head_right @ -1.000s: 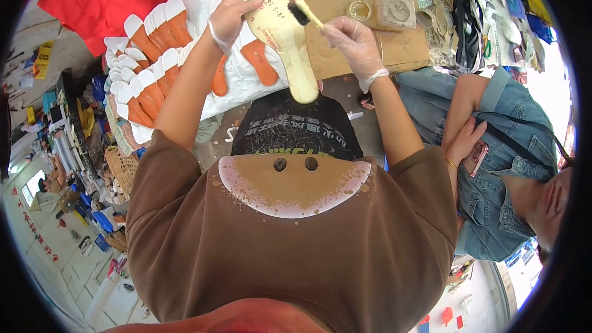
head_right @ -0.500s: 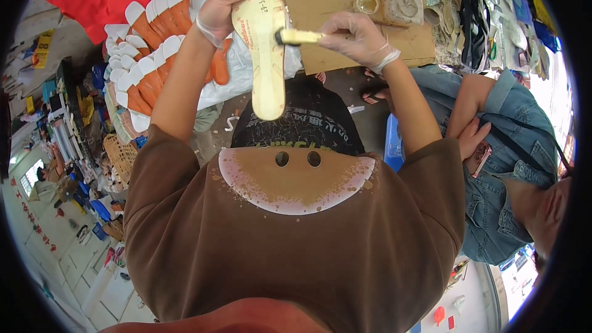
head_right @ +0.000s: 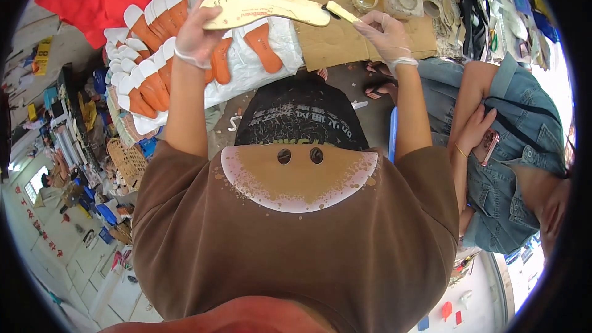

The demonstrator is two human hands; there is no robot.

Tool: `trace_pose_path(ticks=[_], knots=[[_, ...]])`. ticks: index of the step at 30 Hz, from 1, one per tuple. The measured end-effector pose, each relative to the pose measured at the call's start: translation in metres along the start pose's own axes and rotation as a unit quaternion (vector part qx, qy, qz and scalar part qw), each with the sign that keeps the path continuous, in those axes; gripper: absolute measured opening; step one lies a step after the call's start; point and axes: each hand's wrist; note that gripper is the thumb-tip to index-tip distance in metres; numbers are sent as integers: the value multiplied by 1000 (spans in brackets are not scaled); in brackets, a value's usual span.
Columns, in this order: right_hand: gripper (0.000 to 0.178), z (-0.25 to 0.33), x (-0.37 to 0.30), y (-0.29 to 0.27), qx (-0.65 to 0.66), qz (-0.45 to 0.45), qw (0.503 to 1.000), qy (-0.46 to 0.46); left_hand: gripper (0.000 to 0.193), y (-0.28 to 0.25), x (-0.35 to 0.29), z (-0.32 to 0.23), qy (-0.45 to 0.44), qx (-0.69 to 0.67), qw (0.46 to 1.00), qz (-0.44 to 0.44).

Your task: The recorder applies yellow glue to shoe insoles or soles using a brush in a manufacturing environment.

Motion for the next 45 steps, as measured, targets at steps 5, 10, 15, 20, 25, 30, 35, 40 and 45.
trace_pose_path(ticks=[5,10,15,20,25,30,35,40,45], knots=[[17,-4,-10,51,-51,-200,978,-16,24,42,-23,54,167,-53,984,-19],[17,5,-29,95,101,-206,973,-16,22,75,-34,91,219,-48,972,-75],[13,38,-58,98,-168,-54,932,-315,21,61,-27,101,237,2,966,-104],[13,35,-66,84,77,-70,991,-90,19,58,-18,103,214,12,968,-133],[32,63,-45,76,75,-84,991,-73,21,50,-5,117,206,150,952,-169],[45,77,-22,98,-45,-61,978,-193,37,66,4,123,201,176,952,-147],[29,81,7,92,-107,-142,966,-186,54,73,2,108,218,162,959,-83],[28,60,45,52,0,-172,972,-158,55,28,21,92,85,602,758,-238],[30,64,55,40,50,-119,987,-96,46,22,36,102,-98,325,940,-19]])
Point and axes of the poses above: each hand's wrist, its own x-axis towards the middle knuckle, its own y-axis out of the palm, z = x × y, and after that the axes turned 14 degrees about -y, right-handed
